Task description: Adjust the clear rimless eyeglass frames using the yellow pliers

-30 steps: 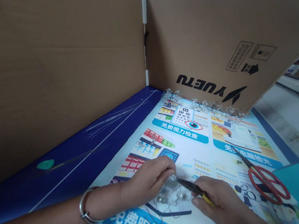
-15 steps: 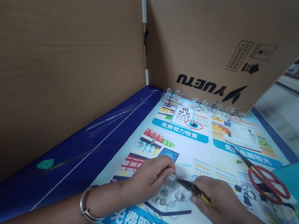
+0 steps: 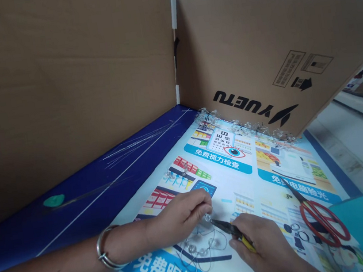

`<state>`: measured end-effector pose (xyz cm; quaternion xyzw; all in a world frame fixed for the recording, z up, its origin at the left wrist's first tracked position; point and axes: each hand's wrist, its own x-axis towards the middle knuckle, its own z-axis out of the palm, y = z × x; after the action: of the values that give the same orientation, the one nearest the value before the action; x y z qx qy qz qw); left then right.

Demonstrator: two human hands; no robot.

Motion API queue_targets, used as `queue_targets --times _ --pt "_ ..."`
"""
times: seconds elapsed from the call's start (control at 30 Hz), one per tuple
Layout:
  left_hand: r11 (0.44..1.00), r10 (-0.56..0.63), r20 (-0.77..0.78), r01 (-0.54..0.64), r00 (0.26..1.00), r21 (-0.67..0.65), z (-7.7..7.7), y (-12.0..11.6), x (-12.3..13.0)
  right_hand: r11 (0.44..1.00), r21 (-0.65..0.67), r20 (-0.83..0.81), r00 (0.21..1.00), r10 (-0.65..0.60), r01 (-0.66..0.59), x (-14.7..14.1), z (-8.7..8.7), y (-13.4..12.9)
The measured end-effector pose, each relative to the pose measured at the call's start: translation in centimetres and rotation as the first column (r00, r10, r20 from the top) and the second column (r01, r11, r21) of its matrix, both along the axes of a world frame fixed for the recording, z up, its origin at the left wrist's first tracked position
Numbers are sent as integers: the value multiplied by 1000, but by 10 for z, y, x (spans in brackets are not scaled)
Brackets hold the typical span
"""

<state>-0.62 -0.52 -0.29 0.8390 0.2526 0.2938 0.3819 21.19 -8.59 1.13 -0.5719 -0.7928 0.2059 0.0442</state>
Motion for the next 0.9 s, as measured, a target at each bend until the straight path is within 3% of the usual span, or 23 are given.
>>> queue_targets --times 0.9 --pt "1000 -1 -6 1 1000 -28 2 0 1 1000 10 30 1000 -10 10 -2 0 -2"
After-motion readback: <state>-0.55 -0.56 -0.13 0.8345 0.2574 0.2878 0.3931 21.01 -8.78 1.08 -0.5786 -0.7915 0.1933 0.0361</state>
